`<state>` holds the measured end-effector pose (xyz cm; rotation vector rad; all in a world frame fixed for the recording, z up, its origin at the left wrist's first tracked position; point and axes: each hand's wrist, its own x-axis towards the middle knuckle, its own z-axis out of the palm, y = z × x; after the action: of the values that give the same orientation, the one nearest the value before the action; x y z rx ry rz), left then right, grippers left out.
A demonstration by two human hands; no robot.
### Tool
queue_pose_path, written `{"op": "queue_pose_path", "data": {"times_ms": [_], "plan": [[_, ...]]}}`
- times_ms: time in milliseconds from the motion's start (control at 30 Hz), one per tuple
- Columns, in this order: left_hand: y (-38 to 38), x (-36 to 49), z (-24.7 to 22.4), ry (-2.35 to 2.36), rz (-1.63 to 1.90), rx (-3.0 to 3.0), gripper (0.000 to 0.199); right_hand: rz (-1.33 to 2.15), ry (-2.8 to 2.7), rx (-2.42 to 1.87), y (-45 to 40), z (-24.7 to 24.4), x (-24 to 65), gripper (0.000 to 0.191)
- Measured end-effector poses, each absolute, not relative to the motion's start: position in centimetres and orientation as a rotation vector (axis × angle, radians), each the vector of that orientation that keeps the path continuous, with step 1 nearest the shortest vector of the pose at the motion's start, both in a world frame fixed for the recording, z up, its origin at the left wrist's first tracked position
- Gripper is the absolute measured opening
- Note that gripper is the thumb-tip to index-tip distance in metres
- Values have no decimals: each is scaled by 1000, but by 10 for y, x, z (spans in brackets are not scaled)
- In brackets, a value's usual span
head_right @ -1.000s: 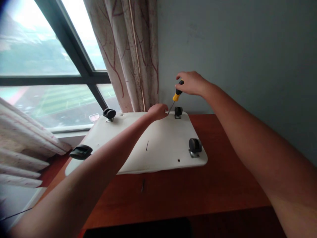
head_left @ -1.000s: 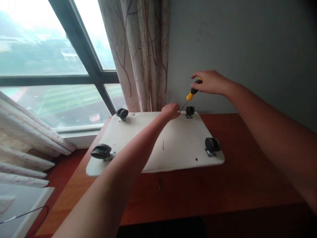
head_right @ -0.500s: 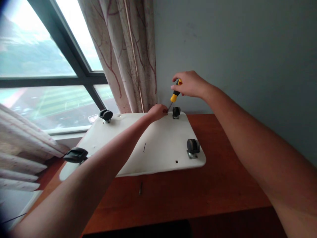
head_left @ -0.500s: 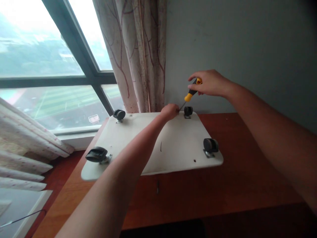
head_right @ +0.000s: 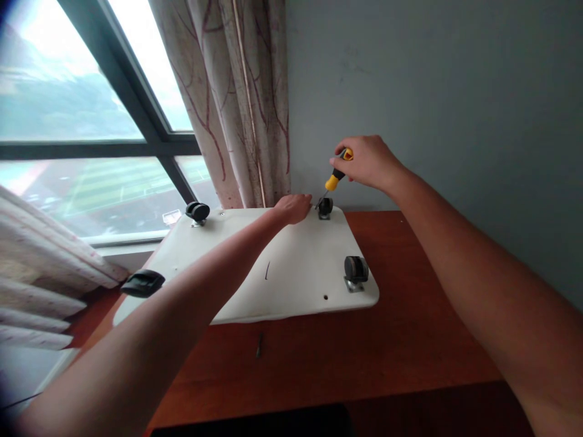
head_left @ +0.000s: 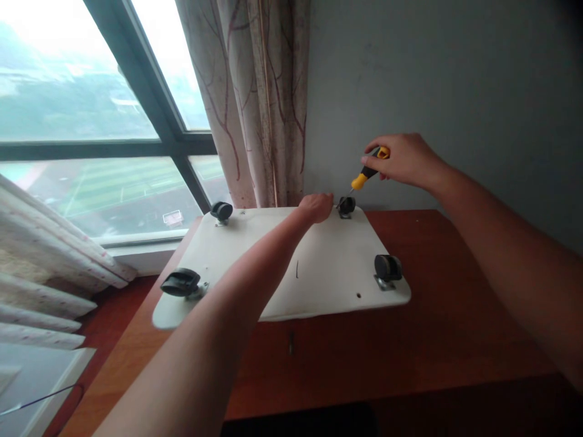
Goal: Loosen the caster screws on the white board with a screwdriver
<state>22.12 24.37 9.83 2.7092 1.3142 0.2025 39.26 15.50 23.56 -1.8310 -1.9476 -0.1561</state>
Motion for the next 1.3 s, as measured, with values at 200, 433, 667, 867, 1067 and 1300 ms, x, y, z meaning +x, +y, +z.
{"op": "queue_pose_path", "data": {"times_ms": [200, 433, 667, 867, 1067, 1300], "plan": [[234, 215, 119, 1418, 391, 2621, 28, -174, -1929, -1815, 147, 234, 392, 33], [201, 187, 140, 1385, 788, 2480, 25, -135, -1894, -1783, 131, 226, 395, 34], [90, 123, 143, 853, 1326, 2020, 5, -79, -1864, -1709, 95, 221, 387, 31], [-24, 59, 84, 867, 1170, 2112, 14, -4, -1794, -1662, 44, 215, 381, 35], [-49, 28, 16, 1102, 929, 2390, 26, 189, -1705, -1598, 10, 206, 371, 29], [-46, 26, 0, 1265, 772, 2539, 26, 293, -1724, -1622, -13, 197, 358, 24]]}}
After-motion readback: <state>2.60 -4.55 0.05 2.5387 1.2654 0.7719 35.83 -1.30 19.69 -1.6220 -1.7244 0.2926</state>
